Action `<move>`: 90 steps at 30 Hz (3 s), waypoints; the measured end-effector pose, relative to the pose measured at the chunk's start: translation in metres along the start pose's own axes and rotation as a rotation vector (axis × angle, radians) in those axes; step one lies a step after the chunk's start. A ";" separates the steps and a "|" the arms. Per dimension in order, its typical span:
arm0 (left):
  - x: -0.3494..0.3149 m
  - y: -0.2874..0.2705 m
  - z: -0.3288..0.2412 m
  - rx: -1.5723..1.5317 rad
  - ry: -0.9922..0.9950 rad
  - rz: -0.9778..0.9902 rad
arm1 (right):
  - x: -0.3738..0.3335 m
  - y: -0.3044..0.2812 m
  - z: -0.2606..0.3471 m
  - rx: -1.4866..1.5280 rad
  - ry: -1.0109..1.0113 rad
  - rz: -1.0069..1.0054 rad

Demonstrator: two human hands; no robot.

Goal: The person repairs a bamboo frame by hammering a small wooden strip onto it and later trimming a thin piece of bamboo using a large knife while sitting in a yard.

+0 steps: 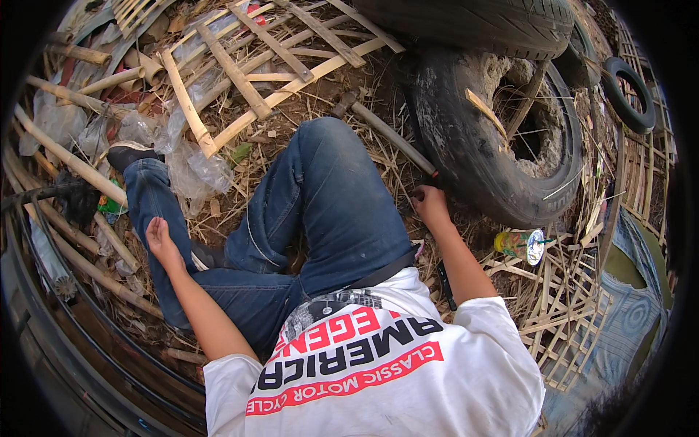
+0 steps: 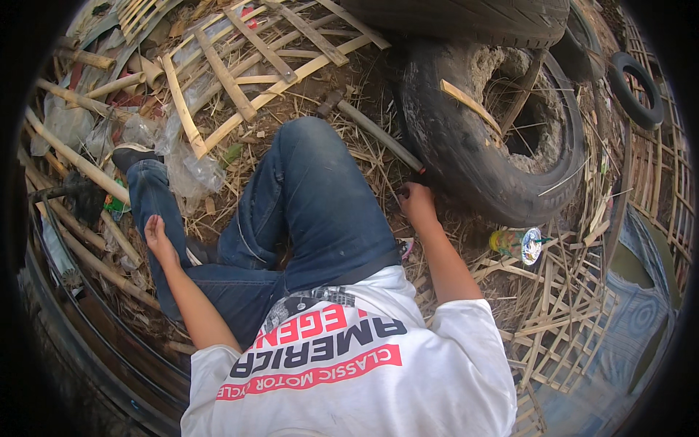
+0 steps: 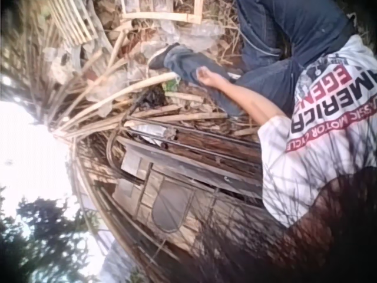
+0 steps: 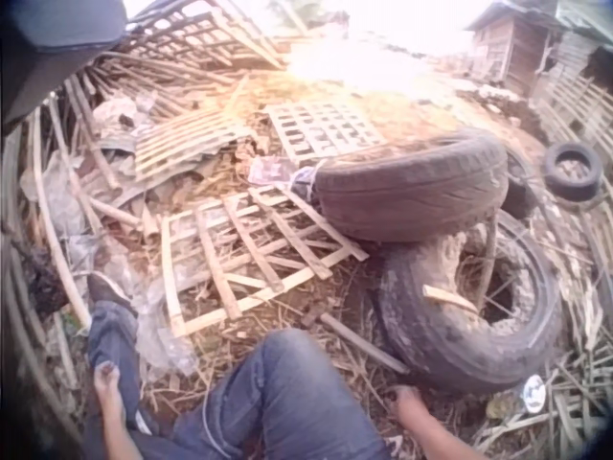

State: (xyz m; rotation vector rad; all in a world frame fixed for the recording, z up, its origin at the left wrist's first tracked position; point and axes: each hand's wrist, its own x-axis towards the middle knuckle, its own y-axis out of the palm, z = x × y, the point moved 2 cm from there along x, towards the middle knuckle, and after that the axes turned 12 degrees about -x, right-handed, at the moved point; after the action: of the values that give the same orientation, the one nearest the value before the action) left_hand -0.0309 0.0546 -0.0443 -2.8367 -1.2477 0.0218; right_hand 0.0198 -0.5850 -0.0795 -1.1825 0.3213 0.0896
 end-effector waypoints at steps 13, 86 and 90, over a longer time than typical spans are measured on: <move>-0.011 0.012 -0.008 0.011 0.000 -0.013 | 0.003 0.002 0.026 -0.389 -0.150 0.060; 0.139 0.340 -0.031 0.547 0.280 0.776 | 0.342 0.019 0.412 0.507 -1.131 0.287; 0.132 0.344 -0.025 0.491 0.238 0.673 | 0.341 0.018 0.412 0.555 -1.164 0.287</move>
State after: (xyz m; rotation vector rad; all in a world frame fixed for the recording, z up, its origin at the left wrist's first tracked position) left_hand 0.3125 -0.0810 -0.0344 -2.5667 -0.1682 0.0094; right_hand 0.4223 -0.2334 -0.0559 -0.3865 -0.4989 0.8454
